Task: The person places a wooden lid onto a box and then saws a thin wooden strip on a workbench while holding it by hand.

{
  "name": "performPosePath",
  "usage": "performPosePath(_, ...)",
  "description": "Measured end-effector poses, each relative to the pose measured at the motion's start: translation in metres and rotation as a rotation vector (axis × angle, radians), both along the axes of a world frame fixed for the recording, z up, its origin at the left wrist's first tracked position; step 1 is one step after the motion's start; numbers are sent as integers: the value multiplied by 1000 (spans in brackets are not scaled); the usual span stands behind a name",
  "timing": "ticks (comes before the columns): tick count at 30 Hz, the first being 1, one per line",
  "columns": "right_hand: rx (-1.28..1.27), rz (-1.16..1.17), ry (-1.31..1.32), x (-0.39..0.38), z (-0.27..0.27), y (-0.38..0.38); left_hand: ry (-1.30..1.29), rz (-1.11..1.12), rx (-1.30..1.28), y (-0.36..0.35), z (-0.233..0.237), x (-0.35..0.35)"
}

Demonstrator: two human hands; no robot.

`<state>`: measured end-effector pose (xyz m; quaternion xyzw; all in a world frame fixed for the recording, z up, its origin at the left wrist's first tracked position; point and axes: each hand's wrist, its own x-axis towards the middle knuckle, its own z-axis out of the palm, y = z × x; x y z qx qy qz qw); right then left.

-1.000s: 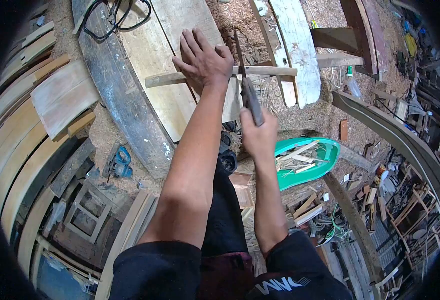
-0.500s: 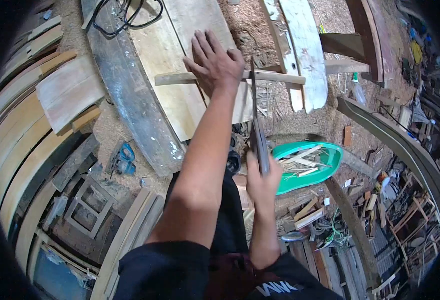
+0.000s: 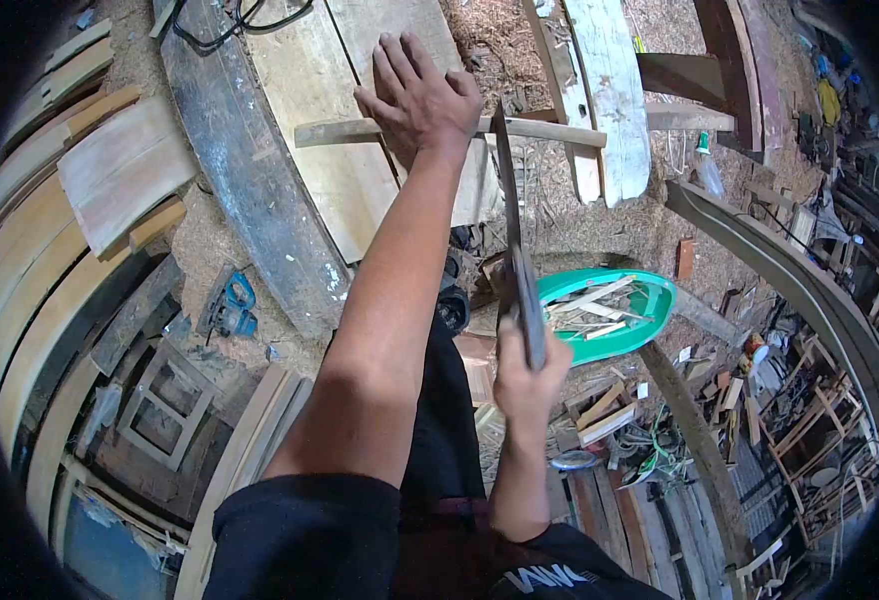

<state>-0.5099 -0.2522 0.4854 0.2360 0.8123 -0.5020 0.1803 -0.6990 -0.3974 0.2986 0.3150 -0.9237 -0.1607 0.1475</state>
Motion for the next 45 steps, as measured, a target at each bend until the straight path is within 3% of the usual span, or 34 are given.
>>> performPosePath(2,63,65,30,-41,-41,-5,2,-20,1,0,0,7)
performPosePath(3,-53,52,8,-71,-45,-16,0,-25,-23,0,5,7)
performPosePath(5,-19,107,55,-72,-52,-15,35,-6,-23,-4,-2,-1)
performPosePath(9,-62,20,66,-11,3,-7,40,-24,39,0,-6,7)
performPosePath(15,17,43,46,-62,-55,-22,84,13,10,0,-3,1)
performPosePath(19,33,129,69,-40,-25,-21,72,12,-8,-1,-5,2)
performPosePath(21,-9,31,55,-20,-12,-13,51,0,0,3,-5,11)
performPosePath(23,-80,-29,94,-28,-34,-4,55,0,-38,0,-10,2)
performPosePath(28,-7,158,51,-60,-56,2,74,8,-30,1,-3,3)
performPosePath(32,22,73,41,-18,-1,7,87,4,-16,3,-6,6)
performPosePath(36,59,-80,89,-38,-27,40,147,-17,8,-8,-5,-3)
performPosePath(37,-132,-168,-26,-43,-41,65,149,-35,25,-2,-6,4)
performPosePath(39,-290,201,-97,-48,-35,98,242,-23,44,0,-11,1)
performPosePath(41,-214,216,-52,-37,-32,91,242,-29,-23,1,-10,4)
performPosePath(44,-197,164,86,-12,-41,68,379,-230,160,-14,-35,9)
performPosePath(45,-207,133,150,-5,-48,61,262,-341,133,-18,-29,20)
